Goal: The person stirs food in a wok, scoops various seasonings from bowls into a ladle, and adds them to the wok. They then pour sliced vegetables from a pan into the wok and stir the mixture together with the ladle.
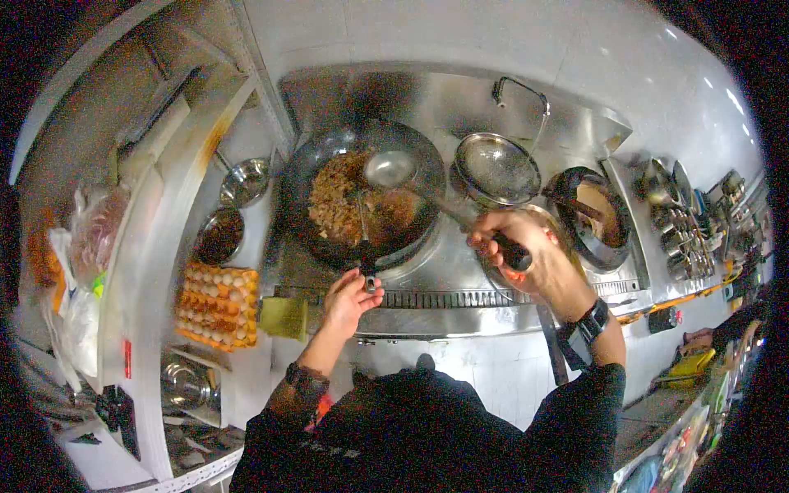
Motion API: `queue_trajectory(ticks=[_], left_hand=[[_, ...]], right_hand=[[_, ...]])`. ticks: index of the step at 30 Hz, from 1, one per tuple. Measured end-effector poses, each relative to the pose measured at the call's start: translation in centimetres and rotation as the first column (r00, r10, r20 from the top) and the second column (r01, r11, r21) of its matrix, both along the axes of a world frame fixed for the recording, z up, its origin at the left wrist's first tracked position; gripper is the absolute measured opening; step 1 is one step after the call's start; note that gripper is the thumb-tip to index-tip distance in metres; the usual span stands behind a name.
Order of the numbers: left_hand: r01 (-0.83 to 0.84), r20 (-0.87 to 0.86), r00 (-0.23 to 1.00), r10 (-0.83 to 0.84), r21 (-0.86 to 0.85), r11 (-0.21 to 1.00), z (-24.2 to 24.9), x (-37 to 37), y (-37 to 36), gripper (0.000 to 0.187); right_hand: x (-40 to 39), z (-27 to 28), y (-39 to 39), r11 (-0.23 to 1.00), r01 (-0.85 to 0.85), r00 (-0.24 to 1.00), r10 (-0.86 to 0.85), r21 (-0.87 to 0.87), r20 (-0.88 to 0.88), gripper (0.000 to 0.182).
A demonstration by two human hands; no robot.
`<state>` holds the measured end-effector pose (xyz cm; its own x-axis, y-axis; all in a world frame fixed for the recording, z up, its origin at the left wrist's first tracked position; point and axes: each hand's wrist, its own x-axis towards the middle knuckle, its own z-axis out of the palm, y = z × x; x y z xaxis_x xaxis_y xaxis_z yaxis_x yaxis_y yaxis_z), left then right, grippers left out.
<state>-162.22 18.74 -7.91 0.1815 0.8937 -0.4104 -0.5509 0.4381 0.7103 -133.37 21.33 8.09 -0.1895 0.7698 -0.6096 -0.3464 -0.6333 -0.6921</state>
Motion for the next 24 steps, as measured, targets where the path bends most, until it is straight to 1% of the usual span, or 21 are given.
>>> queue_trajectory(ticks=[1,2,5,6,8,9,10,11,12,13,15,16,17,19,20,22,23,24], left_hand=[[-0.014,0.011,1.000,0.014,-0.001,1.000,0.1,-0.4,0.6,0.035],[0.022,0.028,0.999,-0.023,0.035,0.999,0.7,-0.8,0.9,0.029],[-0.064,-0.002,0.998,0.064,-0.001,0.998,0.4,-1.0,1.7,0.014],[-0.063,-0.021,0.998,0.063,-0.022,0.998,0.5,-1.1,1.8,0.018],[-0.058,-0.058,0.997,0.054,-0.059,0.997,1.0,-1.5,2.1,0.027],[-0.025,-0.105,0.994,0.015,-0.094,0.995,1.1,-1.7,2.5,0.028],[0.005,-0.150,0.988,-0.024,-0.130,0.992,1.1,-2.0,3.0,0.030],[0.031,-0.192,0.979,-0.062,-0.164,0.986,0.9,-2.0,3.5,0.032],[0.008,-0.209,0.977,-0.048,-0.187,0.982,0.1,-1.8,4.1,0.035],[-0.010,-0.274,0.961,-0.036,-0.166,0.986,0.8,-1.5,4.1,0.041],[-0.031,-0.397,0.918,-0.018,-0.118,0.993,2.5,-0.7,4.2,0.053],[-0.028,-0.439,0.898,-0.016,-0.094,0.995,2.1,-0.5,4.5,0.069],[-0.001,-0.490,0.872,-0.020,-0.041,0.999,2.1,-0.4,4.8,0.061],[-0.121,-0.492,0.862,0.123,0.037,0.992,3.1,-0.3,4.4,0.034],[-0.100,-0.427,0.898,0.109,0.045,0.994,3.7,-0.8,4.4,0.028],[-0.094,-0.325,0.939,0.112,0.072,0.993,5.0,-1.6,4.0,0.014],[-0.108,-0.241,0.963,0.119,0.057,0.992,5.3,-2.0,3.7,0.014],[-0.127,-0.156,0.979,0.132,0.042,0.991,5.5,-2.4,3.5,0.015]], right_hand=[[-0.8,0.3,-0.5,0.999,-0.049,0.999,0.049,-0.012,-0.004,0.008],[-1.1,-0.1,-1.0,0.999,-0.045,0.998,0.044,-0.011,-0.047,0.012],[-2.0,-0.1,-1.6,0.986,-0.130,0.977,0.109,0.107,0.182,0.019],[-2.5,0.6,-2.0,0.985,-0.107,0.951,0.061,0.135,0.303,0.026],[-1.6,-0.5,-1.2,0.960,-0.186,0.884,0.070,0.209,0.462,0.029],[-0.7,-1.5,-0.4,0.944,-0.229,0.841,0.069,0.238,0.537,0.031],[1.4,-3.4,1.1,0.890,-0.373,0.723,0.101,0.263,0.683,0.035],[3.6,-5.9,2.5,0.778,-0.464,0.624,-0.053,0.424,0.780,0.036],[5.7,-8.3,3.8,0.626,-0.567,0.523,-0.230,0.536,0.821,0.036],[6.2,-8.5,4.5,0.446,-0.673,0.428,-0.416,0.590,0.802,0.037],[7.8,-8.2,5.1,0.657,-0.663,0.099,-0.400,0.360,0.911,0.042],[8.8,-7.7,4.9,0.759,-0.606,-0.074,-0.355,0.240,0.932,0.045],[10.5,-8.8,5.4,0.781,-0.603,-0.157,-0.315,0.161,0.936,0.044],[14.0,-12.4,7.0,0.812,-0.584,-0.311,-0.231,0.006,0.922,0.041],[14.4,-12.4,6.9,0.840,-0.538,-0.338,-0.137,-0.071,0.931,0.036],[15.3,-13.0,7.1,0.838,-0.545,-0.295,-0.169,-0.020,0.941,0.035],[15.0,-13.0,7.0,0.833,-0.553,-0.270,-0.180,0.001,0.946,0.034],[15.3,-12.2,6.8,0.914,-0.406,-0.001,-0.010,0.009,1.000,0.028]])
